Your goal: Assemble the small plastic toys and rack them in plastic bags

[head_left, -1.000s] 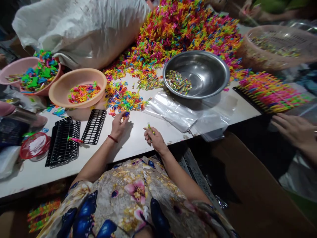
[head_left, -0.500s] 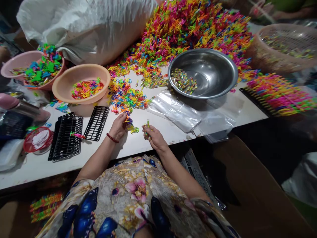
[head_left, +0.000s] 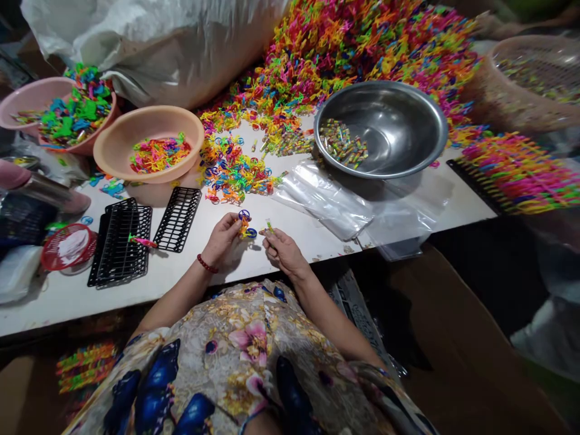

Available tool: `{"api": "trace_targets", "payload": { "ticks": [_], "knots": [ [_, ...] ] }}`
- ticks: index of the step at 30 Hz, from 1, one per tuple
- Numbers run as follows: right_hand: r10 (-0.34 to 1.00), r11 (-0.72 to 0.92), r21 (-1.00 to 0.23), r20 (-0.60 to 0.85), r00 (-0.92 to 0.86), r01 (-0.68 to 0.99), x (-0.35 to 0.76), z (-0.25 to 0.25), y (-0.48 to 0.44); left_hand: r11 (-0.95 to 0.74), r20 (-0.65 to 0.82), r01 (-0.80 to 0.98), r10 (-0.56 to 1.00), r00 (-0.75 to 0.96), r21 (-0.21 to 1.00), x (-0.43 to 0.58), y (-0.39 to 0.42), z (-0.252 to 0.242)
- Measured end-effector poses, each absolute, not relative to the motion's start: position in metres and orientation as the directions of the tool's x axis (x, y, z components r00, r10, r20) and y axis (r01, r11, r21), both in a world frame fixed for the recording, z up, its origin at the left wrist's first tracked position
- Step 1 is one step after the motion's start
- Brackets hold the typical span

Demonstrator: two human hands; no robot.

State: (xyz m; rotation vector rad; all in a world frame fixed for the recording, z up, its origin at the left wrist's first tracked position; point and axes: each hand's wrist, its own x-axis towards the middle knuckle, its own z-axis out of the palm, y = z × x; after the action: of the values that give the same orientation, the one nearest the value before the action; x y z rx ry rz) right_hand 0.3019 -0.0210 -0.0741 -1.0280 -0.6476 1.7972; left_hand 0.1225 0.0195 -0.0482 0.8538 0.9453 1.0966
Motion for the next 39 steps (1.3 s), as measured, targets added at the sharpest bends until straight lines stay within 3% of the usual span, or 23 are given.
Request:
{"api": "trace_targets", "payload": {
  "ticks": [7,11,15,17,22,25,30,35,39],
  "knots": [
    [0.901,-0.432,-0.778,-0.394,-0.181,-0.455,0.299,-0.072,-0.025,0.103,-0.058,-0.293,0.986,0.159,0.951,0.124,0.009,-0.063],
    [0.904,-0.418,-0.768,-0.405,-0.138,-0.485,0.3,-0.072,-0.023,-0.114,0.133,-0.1,0.97,0.206,0.988,0.12,0.007,-0.065],
    [0.903,-0.418,-0.761,-0.41,-0.132,-0.496,0.302,-0.071,-0.022,-0.308,0.272,0.072,0.911,0.31,0.949,0.116,0.005,-0.065],
    [0.901,-0.423,-0.766,-0.41,-0.139,-0.484,0.301,-0.071,-0.022,-0.251,0.222,0.061,0.927,0.302,0.966,0.116,0.002,-0.064],
    [0.914,-0.388,-0.777,-0.392,-0.102,-0.496,0.3,-0.075,-0.018,0.124,-0.051,-0.163,0.918,0.393,0.979,0.121,-0.01,-0.052],
    [0.925,-0.356,-0.798,-0.373,-0.065,-0.486,0.301,-0.078,-0.017,0.272,-0.191,-0.28,0.94,0.284,0.921,0.126,-0.013,-0.048],
    [0.929,-0.36,-0.835,-0.361,-0.08,-0.416,0.299,-0.076,-0.024,0.311,-0.335,-0.426,0.942,0.018,0.85,0.132,-0.006,-0.058],
    [0.93,-0.367,-0.882,-0.339,-0.145,-0.295,0.293,-0.072,-0.034,0.43,-0.446,-0.502,0.89,0.094,0.75,0.133,-0.004,-0.063],
    [0.943,-0.33,-0.916,-0.309,-0.124,-0.228,0.291,-0.074,-0.037,0.43,-0.433,-0.468,0.895,0.107,0.772,0.135,-0.01,-0.059]
  ]
}}
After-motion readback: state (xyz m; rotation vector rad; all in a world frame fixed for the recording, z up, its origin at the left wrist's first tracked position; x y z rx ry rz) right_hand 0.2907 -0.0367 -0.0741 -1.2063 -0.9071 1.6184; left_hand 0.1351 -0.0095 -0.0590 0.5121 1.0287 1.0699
